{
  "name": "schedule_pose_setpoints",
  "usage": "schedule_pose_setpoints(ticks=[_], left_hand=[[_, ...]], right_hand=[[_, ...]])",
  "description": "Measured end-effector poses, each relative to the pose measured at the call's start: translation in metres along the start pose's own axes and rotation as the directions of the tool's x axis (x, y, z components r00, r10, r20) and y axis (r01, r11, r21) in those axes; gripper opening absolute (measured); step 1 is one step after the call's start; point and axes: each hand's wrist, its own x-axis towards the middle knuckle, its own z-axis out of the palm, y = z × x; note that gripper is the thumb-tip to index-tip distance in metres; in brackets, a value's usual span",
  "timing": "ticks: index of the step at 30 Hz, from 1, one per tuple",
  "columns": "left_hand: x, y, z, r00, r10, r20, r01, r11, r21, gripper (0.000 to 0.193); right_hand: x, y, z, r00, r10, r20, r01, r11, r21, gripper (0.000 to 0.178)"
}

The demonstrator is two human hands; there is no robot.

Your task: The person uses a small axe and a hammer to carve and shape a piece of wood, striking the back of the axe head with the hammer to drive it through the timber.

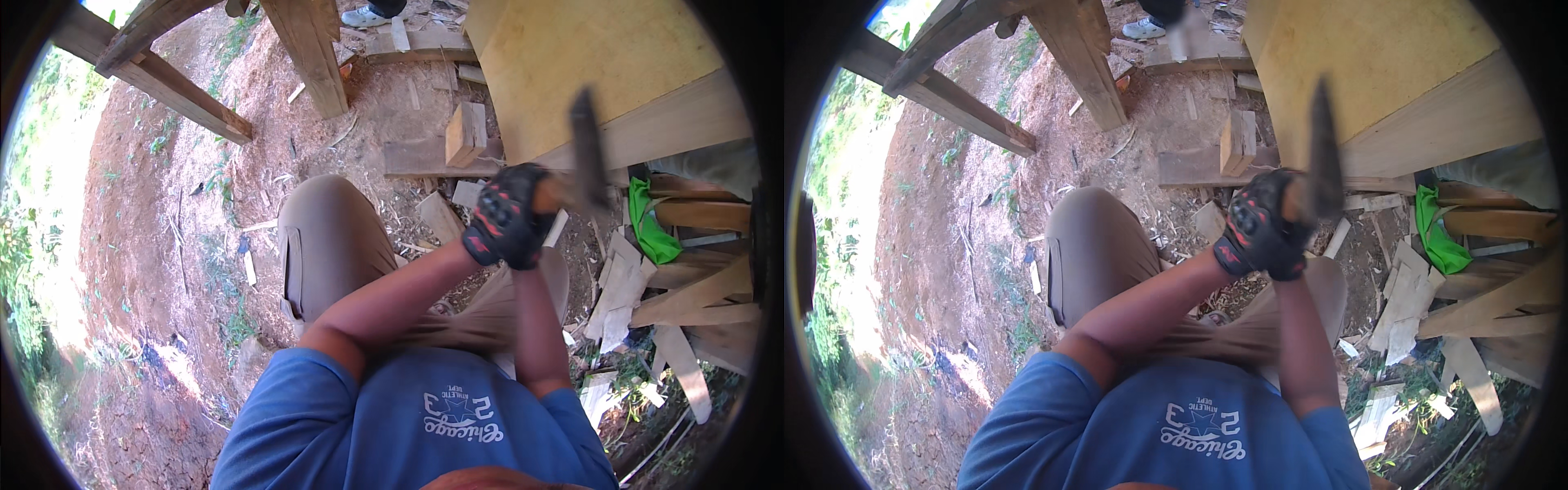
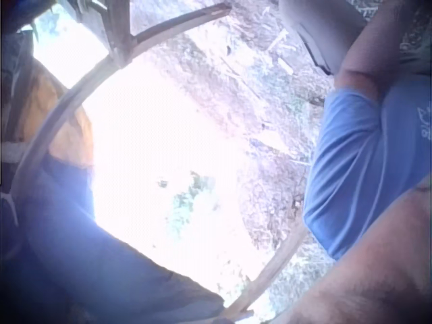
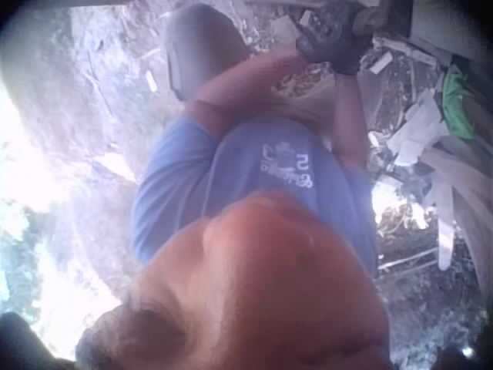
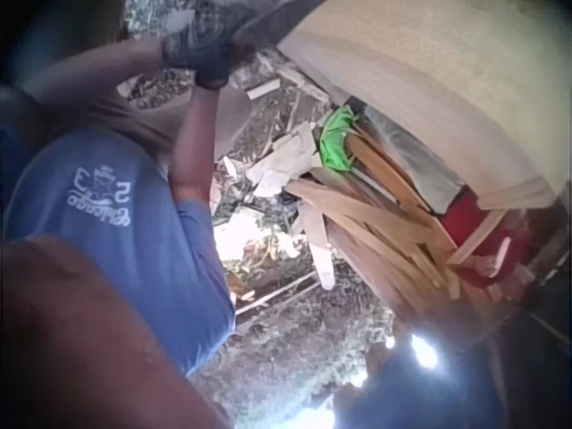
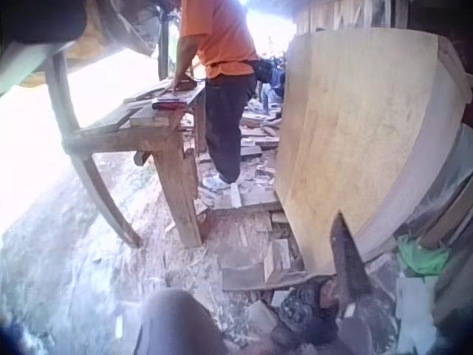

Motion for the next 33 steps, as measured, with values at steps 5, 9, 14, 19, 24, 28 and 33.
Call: schedule_pose_setpoints(ticks=[5, 9, 14, 19, 24, 28, 33], left_hand=[[-0.062, -0.135, 0.033, 0.353, -0.745, 0.566, 0.605, 0.643, 0.469, 0.05], [-0.049, -0.112, 0.018, 0.284, -0.798, 0.532, 0.704, 0.55, 0.449, 0.055], [-0.043, -0.096, 0.014, 0.322, -0.842, 0.432, 0.752, 0.505, 0.424, 0.06], [-0.048, -0.101, 0.021, 0.298, -0.867, 0.398, 0.744, 0.473, 0.473, 0.062], [-0.029, -0.086, 0.019, 0.237, -0.874, 0.425, 0.737, 0.447, 0.508, 0.059], [-0.039, -0.109, 0.024, 0.361, -0.828, 0.43, 0.666, 0.551, 0.503, 0.056], [-0.034, -0.113, 0.022, 0.325, -0.833, 0.448, 0.638, 0.543, 0.546, 0.054]], right_hand=[[-0.08, 0.148, 0.022, 0.838, 0.487, 0.245, -0.32, 0.804, -0.502, 0.056], [-0.051, 0.075, 0.025, 0.576, 0.778, 0.251, -0.667, 0.625, -0.406, 0.055], [-0.055, 0.092, 0.015, 0.743, 0.599, 0.299, -0.48, 0.788, -0.386, 0.047], [-0.064, 0.115, 0.022, 0.778, 0.584, 0.23, -0.527, 0.807, -0.266, 0.055], [-0.067, 0.14, 0.013, 0.664, 0.67, 0.332, -0.64, 0.739, -0.21, 0.054], [-0.042, 0.086, 0.009, 0.456, 0.776, 0.437, -0.772, 0.589, -0.241, 0.043], [-0.045, 0.081, 0.017, 0.584, 0.737, 0.339, -0.676, 0.673, -0.299, 0.045]])
